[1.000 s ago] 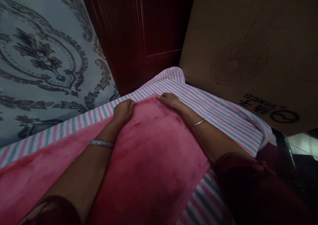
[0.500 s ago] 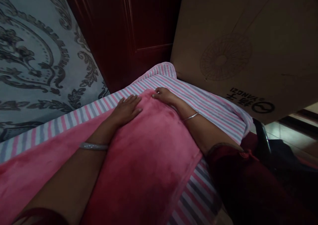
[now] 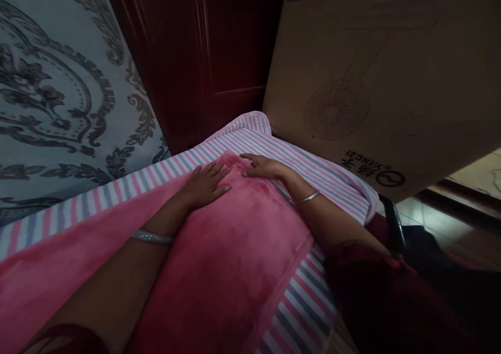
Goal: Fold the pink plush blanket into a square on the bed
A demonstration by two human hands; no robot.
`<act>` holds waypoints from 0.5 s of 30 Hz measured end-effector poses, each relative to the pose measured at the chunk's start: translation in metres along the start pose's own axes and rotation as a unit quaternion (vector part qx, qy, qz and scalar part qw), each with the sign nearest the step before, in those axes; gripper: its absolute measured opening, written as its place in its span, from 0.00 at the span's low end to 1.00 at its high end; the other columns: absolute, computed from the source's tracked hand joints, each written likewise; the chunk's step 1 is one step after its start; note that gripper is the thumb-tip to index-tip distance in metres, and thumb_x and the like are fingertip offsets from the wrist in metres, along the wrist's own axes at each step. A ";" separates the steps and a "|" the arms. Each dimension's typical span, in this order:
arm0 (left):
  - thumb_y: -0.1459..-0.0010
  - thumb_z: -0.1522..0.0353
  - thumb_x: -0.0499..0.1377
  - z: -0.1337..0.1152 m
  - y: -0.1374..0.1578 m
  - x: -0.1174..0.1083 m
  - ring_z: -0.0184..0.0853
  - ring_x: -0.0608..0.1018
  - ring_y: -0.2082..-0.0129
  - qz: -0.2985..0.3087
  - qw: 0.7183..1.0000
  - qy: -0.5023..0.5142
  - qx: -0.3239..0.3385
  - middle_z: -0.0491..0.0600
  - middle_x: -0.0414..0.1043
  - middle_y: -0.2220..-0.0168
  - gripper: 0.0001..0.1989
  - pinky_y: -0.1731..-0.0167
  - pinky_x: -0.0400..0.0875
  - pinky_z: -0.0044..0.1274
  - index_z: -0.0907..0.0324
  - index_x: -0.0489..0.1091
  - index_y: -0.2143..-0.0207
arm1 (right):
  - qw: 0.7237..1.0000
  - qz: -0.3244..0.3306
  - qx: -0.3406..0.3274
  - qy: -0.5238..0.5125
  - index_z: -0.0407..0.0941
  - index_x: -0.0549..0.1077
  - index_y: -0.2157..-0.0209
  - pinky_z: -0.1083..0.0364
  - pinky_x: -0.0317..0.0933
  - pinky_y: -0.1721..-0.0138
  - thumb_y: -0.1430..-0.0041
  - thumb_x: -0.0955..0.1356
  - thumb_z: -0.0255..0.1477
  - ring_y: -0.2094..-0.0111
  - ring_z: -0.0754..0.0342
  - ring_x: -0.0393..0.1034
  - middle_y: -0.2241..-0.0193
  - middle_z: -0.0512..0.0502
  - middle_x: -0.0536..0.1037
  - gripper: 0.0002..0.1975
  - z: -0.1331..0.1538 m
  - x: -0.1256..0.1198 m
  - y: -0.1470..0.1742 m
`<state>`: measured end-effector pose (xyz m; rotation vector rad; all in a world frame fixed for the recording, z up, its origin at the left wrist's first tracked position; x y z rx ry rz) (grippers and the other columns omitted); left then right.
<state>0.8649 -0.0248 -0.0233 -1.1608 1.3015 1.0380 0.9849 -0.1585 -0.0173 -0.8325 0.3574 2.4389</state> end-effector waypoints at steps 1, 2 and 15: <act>0.30 0.49 0.45 0.000 0.000 -0.001 0.49 0.50 0.25 -0.001 1.000 -0.001 0.000 0.53 0.48 0.25 0.34 0.31 0.46 0.47 0.51 0.52 0.27 | 1.000 0.001 0.000 -0.002 0.46 0.55 0.27 0.43 0.63 0.38 0.43 0.76 0.37 0.39 0.39 0.69 0.35 0.37 0.69 0.47 -0.002 -0.001 0.012; 0.30 0.49 0.45 0.000 0.000 -0.001 0.49 0.50 0.25 0.000 1.000 -0.003 0.002 0.53 0.48 0.25 0.34 0.31 0.47 0.48 0.51 0.52 0.27 | 1.000 0.000 -0.001 -0.001 0.46 0.55 0.27 0.43 0.63 0.38 0.44 0.76 0.39 0.39 0.38 0.68 0.35 0.37 0.69 0.48 -0.005 -0.002 0.026; 0.28 0.56 0.44 -0.008 -0.004 -0.010 0.49 0.50 0.26 0.031 0.997 -0.064 -0.013 0.55 0.45 0.24 0.31 0.33 0.51 0.47 0.51 0.49 0.26 | 0.972 -0.180 -0.026 -0.147 0.43 0.71 0.38 0.58 0.50 0.73 0.40 0.70 0.44 0.77 0.58 0.52 0.78 0.57 0.62 0.33 -0.040 0.001 0.193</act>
Point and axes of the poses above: each hand's wrist, its own y-axis away from the middle knuckle, its own x-axis out of the palm, z = x × y, the point moved 8 cm from there along -y, towards the middle knuckle
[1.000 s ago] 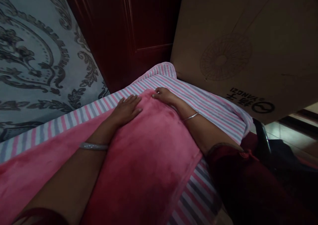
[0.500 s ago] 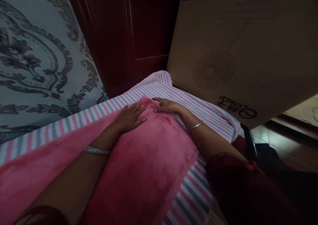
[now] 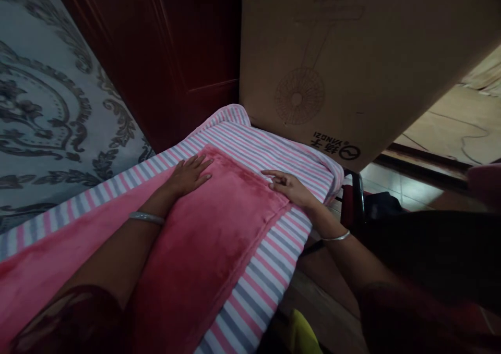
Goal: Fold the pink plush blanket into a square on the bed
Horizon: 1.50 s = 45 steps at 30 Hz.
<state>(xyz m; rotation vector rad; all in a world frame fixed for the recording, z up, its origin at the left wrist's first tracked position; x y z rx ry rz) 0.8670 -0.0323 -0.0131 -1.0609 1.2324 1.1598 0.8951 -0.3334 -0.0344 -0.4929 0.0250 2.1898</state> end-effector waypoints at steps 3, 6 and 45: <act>0.29 0.60 0.48 -0.018 0.009 -0.023 0.53 0.58 0.29 -0.007 1.000 -0.022 -0.021 0.60 0.55 0.28 0.28 0.35 0.53 0.49 0.58 0.57 0.29 | 0.996 -0.044 0.001 -0.075 0.42 0.75 0.43 0.57 0.50 0.72 0.43 0.70 0.45 0.76 0.58 0.53 0.79 0.57 0.61 0.31 -0.005 -0.001 0.000; 0.29 0.65 0.48 -0.063 0.028 -0.056 0.49 0.72 0.42 -0.059 0.998 0.001 0.000 0.64 0.73 0.43 0.20 0.40 0.61 0.43 0.67 0.72 0.45 | 0.995 -0.060 -0.007 -0.083 0.43 0.77 0.47 0.55 0.58 0.66 0.44 0.69 0.46 0.70 0.54 0.63 0.72 0.51 0.72 0.29 -0.005 -0.002 -0.003; 0.32 0.65 0.50 -0.148 0.314 -0.012 0.49 0.77 0.47 -0.157 0.987 -0.042 -0.014 0.60 0.77 0.48 0.19 0.48 0.73 0.39 0.58 0.73 0.44 | 0.996 -0.039 0.024 0.077 0.45 0.75 0.41 0.47 0.64 0.44 0.38 0.70 0.47 0.50 0.45 0.74 0.51 0.40 0.81 0.29 0.002 -0.004 -0.002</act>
Point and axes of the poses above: each hand's wrist, its own y-axis away from the middle knuckle, its own x-axis out of the palm, z = x × y, the point moved 8 cm from there along -y, towards the middle knuckle
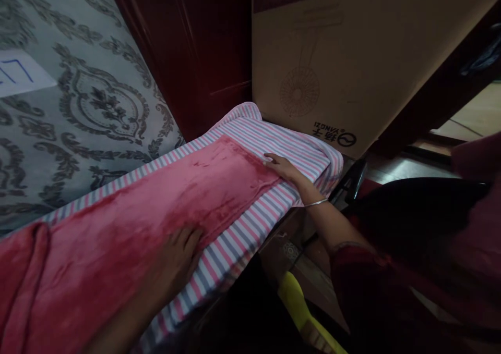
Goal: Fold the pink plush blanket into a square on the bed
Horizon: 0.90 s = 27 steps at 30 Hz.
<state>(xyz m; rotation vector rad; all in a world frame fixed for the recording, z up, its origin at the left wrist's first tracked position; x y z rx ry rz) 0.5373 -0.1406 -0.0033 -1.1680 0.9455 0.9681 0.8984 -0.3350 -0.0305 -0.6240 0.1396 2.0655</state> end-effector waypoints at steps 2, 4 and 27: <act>0.32 0.67 0.49 0.012 0.019 0.002 0.49 0.77 0.46 0.015 0.999 -0.020 -0.037 0.60 0.76 0.45 0.21 0.48 0.73 0.40 0.58 0.73 0.42 | 0.997 0.016 0.042 0.070 0.43 0.69 0.35 0.46 0.66 0.47 0.39 0.73 0.42 0.52 0.43 0.75 0.51 0.37 0.81 0.35 -0.001 0.003 -0.002; 0.33 0.68 0.49 0.022 0.033 0.005 0.52 0.76 0.42 0.021 0.997 -0.035 -0.072 0.61 0.74 0.40 0.23 0.45 0.72 0.42 0.58 0.72 0.40 | 0.989 0.005 0.057 0.134 0.41 0.66 0.33 0.45 0.66 0.47 0.39 0.73 0.37 0.50 0.39 0.75 0.49 0.33 0.80 0.36 0.001 0.006 -0.002; 0.36 0.77 0.45 0.029 0.088 -0.001 0.51 0.65 0.31 0.035 0.977 -0.028 -0.210 0.61 0.64 0.33 0.30 0.35 0.61 0.51 0.59 0.67 0.34 | 0.979 -0.115 -0.027 0.168 0.40 0.78 0.45 0.49 0.66 0.54 0.43 0.69 0.40 0.56 0.42 0.76 0.58 0.37 0.83 0.28 0.002 0.003 0.029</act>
Point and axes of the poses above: each hand's wrist, its own y-axis away from the middle knuckle, its own x-axis out of the palm, z = x × y, the point moved 8 cm from there along -y, towards the middle knuckle
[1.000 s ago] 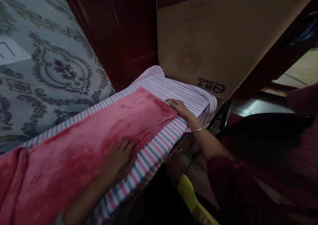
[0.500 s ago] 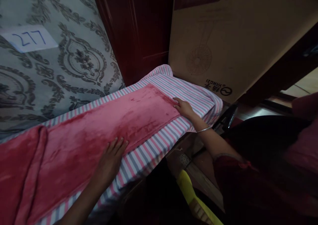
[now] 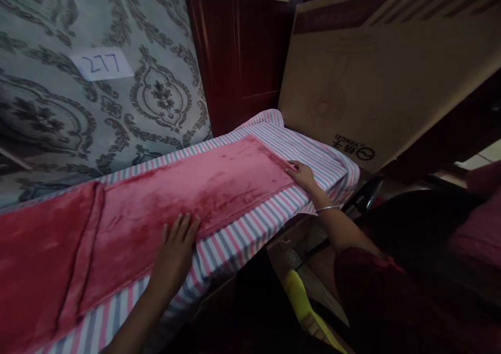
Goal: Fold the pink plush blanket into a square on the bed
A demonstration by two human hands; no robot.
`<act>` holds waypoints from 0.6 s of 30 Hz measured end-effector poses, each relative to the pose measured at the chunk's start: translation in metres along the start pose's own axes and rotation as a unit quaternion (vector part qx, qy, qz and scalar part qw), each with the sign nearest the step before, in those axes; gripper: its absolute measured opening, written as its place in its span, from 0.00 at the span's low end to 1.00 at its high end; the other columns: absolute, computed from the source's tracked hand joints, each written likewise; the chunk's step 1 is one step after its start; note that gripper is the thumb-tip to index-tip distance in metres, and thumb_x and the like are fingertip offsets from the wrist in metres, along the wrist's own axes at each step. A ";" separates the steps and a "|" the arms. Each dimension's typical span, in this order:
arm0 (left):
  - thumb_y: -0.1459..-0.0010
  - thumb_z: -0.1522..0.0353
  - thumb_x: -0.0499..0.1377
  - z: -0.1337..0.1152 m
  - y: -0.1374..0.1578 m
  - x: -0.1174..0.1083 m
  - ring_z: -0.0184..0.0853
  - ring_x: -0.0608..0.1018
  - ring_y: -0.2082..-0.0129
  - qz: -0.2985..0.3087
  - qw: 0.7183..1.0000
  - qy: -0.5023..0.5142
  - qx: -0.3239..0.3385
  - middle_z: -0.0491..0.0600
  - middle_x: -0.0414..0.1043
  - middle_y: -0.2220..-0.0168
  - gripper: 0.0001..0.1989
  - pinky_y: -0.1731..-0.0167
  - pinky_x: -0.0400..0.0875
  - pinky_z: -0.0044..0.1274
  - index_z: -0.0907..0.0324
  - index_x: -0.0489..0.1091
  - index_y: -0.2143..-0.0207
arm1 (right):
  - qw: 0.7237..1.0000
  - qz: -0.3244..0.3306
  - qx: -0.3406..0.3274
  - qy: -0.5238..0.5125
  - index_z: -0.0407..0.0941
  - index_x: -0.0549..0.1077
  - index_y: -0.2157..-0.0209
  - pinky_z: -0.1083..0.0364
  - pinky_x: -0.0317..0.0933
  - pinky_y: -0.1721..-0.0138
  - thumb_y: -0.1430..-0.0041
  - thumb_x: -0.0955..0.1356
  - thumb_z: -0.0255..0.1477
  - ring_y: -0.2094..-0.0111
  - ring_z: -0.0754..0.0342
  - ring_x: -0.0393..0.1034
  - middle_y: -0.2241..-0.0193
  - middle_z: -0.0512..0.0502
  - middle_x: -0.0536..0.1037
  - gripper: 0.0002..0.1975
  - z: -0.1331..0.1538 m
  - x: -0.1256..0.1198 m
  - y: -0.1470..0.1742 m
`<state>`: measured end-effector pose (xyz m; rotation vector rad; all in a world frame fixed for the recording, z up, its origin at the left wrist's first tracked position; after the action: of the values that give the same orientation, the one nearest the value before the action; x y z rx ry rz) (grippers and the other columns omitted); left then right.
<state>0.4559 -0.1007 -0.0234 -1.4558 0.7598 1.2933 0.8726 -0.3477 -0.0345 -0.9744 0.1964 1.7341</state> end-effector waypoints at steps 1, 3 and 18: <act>0.36 0.76 0.45 0.007 0.009 -0.001 0.51 0.66 0.32 -0.004 1.000 0.001 -0.015 0.61 0.64 0.33 0.30 0.36 0.62 0.52 0.60 0.67 0.34 | 1.000 -0.001 0.001 0.010 0.41 0.78 0.45 0.49 0.67 0.54 0.44 0.69 0.40 0.55 0.42 0.76 0.57 0.37 0.83 0.27 0.001 0.000 0.001; 0.36 0.75 0.45 0.020 0.026 -0.005 0.52 0.67 0.33 -0.020 0.999 0.000 -0.048 0.62 0.65 0.34 0.30 0.37 0.63 0.53 0.60 0.66 0.34 | 1.000 -0.007 0.006 0.024 0.41 0.78 0.45 0.49 0.67 0.55 0.44 0.69 0.39 0.56 0.41 0.76 0.57 0.37 0.83 0.27 0.002 0.000 0.003; 0.38 0.73 0.54 0.015 0.066 -0.018 0.47 0.69 0.34 -0.047 0.985 0.129 -0.106 0.60 0.70 0.37 0.25 0.34 0.62 0.47 0.60 0.71 0.39 | 0.999 -0.001 0.040 0.015 0.57 0.81 0.59 0.37 0.58 0.62 0.53 0.66 0.53 0.63 0.30 0.74 0.68 0.28 0.79 0.24 -0.005 -0.004 0.016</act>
<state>0.3869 -0.1094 -0.0229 -1.8353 0.7261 1.1532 0.8617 -0.3598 -0.0398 -0.9412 0.2816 1.6973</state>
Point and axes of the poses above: each hand's wrist, its own y-axis away from the middle knuckle, its own x-axis out of the palm, z = x × y, the point moved 8 cm from there along -y, towards the middle knuckle
